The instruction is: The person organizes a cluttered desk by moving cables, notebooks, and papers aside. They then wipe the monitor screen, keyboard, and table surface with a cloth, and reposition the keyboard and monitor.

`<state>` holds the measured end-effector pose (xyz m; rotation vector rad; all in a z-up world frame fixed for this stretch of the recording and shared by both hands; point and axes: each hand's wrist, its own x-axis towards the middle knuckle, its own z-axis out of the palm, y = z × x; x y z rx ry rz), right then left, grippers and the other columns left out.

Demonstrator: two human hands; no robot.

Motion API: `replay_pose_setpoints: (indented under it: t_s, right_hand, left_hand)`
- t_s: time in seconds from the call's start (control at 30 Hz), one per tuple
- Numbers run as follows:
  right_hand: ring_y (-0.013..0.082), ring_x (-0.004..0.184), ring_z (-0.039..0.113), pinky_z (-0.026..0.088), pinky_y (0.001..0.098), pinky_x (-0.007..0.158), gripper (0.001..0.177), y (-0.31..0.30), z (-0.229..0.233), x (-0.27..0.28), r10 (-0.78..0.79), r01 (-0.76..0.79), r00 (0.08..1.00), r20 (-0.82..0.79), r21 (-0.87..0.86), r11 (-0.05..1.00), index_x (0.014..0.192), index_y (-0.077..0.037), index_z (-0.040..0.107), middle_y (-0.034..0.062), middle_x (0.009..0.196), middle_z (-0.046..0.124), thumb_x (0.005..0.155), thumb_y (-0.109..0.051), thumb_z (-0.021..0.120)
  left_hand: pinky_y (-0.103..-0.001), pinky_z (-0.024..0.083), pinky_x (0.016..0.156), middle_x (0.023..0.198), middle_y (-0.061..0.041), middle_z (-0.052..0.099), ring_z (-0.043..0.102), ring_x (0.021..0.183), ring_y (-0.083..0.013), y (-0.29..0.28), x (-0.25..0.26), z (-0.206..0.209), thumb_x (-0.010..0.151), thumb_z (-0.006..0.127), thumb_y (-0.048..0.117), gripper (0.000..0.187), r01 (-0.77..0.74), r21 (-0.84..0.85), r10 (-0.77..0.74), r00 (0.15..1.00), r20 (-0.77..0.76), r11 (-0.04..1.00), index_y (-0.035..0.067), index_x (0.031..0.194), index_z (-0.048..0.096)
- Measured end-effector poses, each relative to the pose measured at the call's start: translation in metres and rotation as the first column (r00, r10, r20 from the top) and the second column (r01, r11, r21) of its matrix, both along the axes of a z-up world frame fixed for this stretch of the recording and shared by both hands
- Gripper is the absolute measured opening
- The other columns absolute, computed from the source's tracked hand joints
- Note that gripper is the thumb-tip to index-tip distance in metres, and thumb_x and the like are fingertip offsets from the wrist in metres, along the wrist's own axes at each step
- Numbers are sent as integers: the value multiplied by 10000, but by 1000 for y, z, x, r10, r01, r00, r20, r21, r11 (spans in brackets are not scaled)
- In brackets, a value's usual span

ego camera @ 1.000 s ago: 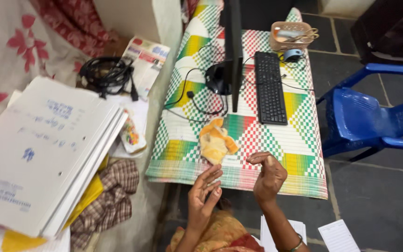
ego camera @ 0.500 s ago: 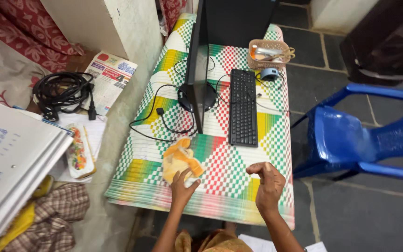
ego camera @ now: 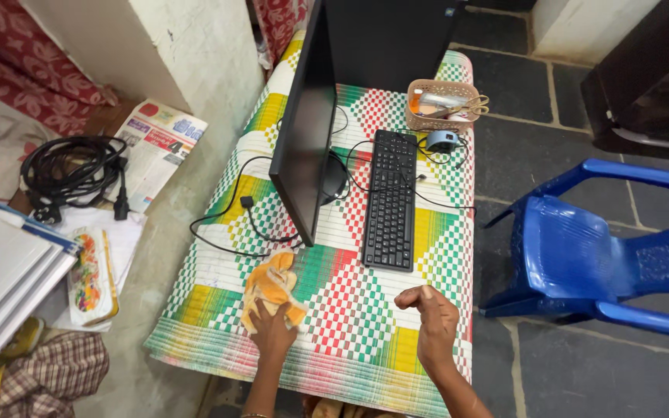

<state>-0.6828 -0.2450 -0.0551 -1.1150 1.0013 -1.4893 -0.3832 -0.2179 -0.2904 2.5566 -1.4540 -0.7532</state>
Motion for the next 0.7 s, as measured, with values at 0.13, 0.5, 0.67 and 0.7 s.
replay_pose_setpoints:
  t_s: [0.13,0.5,0.67,0.7]
  right_hand:
    - [199,802,674,555,344,810,431,13,4,0,-26,27,999,-41,20,999,855,50,690,141,839,728,1083,-241,469]
    - [191,793,683,548,328,800,419,48,20,-6,-77,81,990,-115,31,996,828,44,693,126,810,724,1068,-232,488]
    - [180,773,666,534,321,773,433,40,14,-41,-112,121,986,-121,71,990,830,53,714,127,805,734,1060,-245,499]
    - [178,763,656,527,321,763,431,36,12,-53,-127,137,986,-111,81,987,836,57,718,129,803,732,1060,-243,506]
  left_hand:
    - [-453,554,993,1422,-92,535,549,1282,-372,6,15,-8,773,757,148,414,-50,-165,69,991,113,985,278,1164,717]
    - [-426,588,785,914,-141,786,756,854,-332,21,-78,-11,710,684,207,268,-113,-50,81,901,-427,992,187,948,806]
    - [-413,578,835,937,-149,790,756,900,-317,18,-119,-11,717,657,233,310,-34,30,44,880,-473,999,183,979,814]
    - [-409,585,838,928,-150,800,769,895,-310,18,-124,-11,716,646,231,318,-49,69,77,862,-501,996,179,984,807]
